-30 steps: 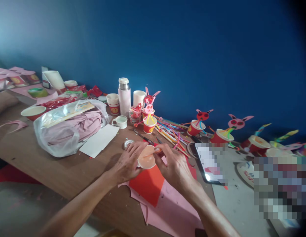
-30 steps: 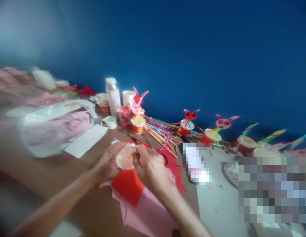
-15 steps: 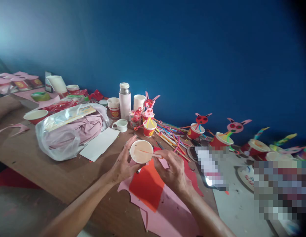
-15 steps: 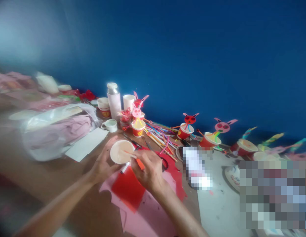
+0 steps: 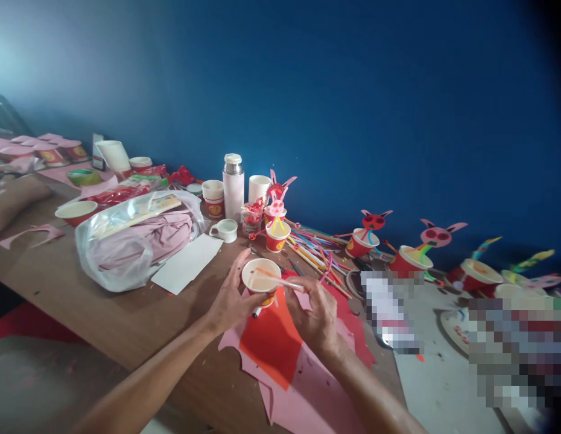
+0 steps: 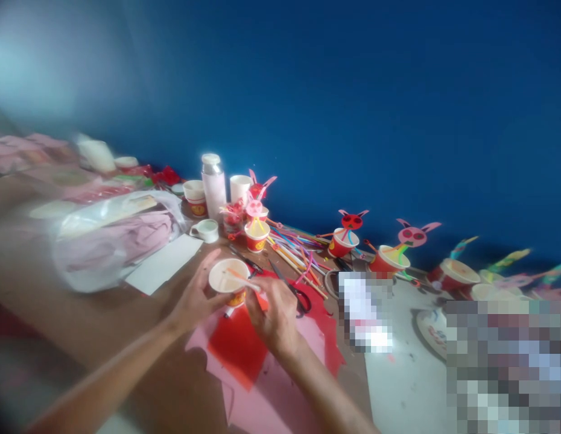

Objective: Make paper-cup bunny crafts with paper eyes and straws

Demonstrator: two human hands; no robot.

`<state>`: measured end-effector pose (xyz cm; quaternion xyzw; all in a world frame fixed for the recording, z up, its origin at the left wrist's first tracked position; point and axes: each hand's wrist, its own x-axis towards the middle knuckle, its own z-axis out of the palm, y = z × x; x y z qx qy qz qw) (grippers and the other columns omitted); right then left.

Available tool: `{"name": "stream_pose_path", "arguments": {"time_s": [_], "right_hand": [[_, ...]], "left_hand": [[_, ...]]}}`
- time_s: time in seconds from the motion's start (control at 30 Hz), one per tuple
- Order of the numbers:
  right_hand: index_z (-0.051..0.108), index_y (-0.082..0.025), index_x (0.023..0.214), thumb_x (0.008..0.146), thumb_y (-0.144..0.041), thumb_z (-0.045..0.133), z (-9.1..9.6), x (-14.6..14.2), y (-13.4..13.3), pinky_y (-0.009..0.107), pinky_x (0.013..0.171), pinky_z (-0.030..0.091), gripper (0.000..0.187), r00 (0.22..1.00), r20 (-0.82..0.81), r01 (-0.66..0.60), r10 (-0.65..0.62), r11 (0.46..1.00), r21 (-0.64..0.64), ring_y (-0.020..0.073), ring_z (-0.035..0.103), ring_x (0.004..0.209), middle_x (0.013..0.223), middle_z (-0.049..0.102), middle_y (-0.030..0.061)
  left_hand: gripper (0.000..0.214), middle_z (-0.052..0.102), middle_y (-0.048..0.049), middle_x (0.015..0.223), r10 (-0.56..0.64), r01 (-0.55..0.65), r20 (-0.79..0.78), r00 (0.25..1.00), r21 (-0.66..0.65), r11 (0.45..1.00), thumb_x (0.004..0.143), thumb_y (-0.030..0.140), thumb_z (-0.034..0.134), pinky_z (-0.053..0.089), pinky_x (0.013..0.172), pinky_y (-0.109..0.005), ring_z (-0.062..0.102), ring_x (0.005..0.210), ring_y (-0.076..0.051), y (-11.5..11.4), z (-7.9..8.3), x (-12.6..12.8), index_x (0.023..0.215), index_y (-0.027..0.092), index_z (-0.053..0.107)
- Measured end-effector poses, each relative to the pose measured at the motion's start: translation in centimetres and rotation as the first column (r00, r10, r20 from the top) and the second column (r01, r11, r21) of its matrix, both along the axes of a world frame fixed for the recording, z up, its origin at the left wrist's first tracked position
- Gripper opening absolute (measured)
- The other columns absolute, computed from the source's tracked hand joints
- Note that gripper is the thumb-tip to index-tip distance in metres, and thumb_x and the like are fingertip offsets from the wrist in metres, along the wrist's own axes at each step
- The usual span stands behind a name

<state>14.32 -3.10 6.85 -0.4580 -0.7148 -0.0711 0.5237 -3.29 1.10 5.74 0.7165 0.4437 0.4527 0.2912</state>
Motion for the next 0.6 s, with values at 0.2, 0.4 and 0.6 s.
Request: {"name": "stream_pose_path", "arguments": {"time_s": [0.2,0.4,0.6], "right_hand": [[0.056,-0.022,0.087,0.083,-0.019,0.056,-0.15,-0.01,0.28,0.026,0.065,0.048,0.004,0.999,-0.030,0.029,-0.031,0.997,-0.067,0.0150,0.062,0.068,0.077,0.065,0.0009],[0.054,-0.022,0.093,0.082,-0.014,0.057,-0.47,-0.09,0.39,0.028,0.072,0.049,0.015,0.989,-0.138,-0.072,0.060,0.994,-0.082,0.0155,0.063,0.081,0.088,0.066,0.0025],[0.053,-0.023,0.095,0.082,-0.012,0.057,-0.78,-0.31,0.33,0.027,0.073,0.048,0.017,0.989,-0.139,-0.068,0.059,0.996,-0.057,0.0148,0.063,0.081,0.089,0.065,0.0018]], "left_hand": [[0.081,0.037,-0.0168,0.144,0.022,-0.022,0.027,0.999,0.000,1.000,0.073,0.039,0.071,0.040,0.103,-0.043,0.042,0.129,-0.028,-0.05,-0.59,0.28,0.138,0.018,0.029],[0.083,0.036,-0.0156,0.144,0.051,-0.048,0.035,0.998,-0.093,0.995,0.070,0.042,0.072,0.038,0.105,-0.039,0.038,0.132,-0.029,-0.01,-0.35,0.54,0.137,0.017,0.031],[0.086,0.040,-0.0152,0.141,0.049,-0.041,0.057,0.997,-0.134,0.990,0.068,0.043,0.074,0.038,0.104,-0.036,0.043,0.127,-0.027,0.03,-0.63,0.42,0.138,0.016,0.031]]}}
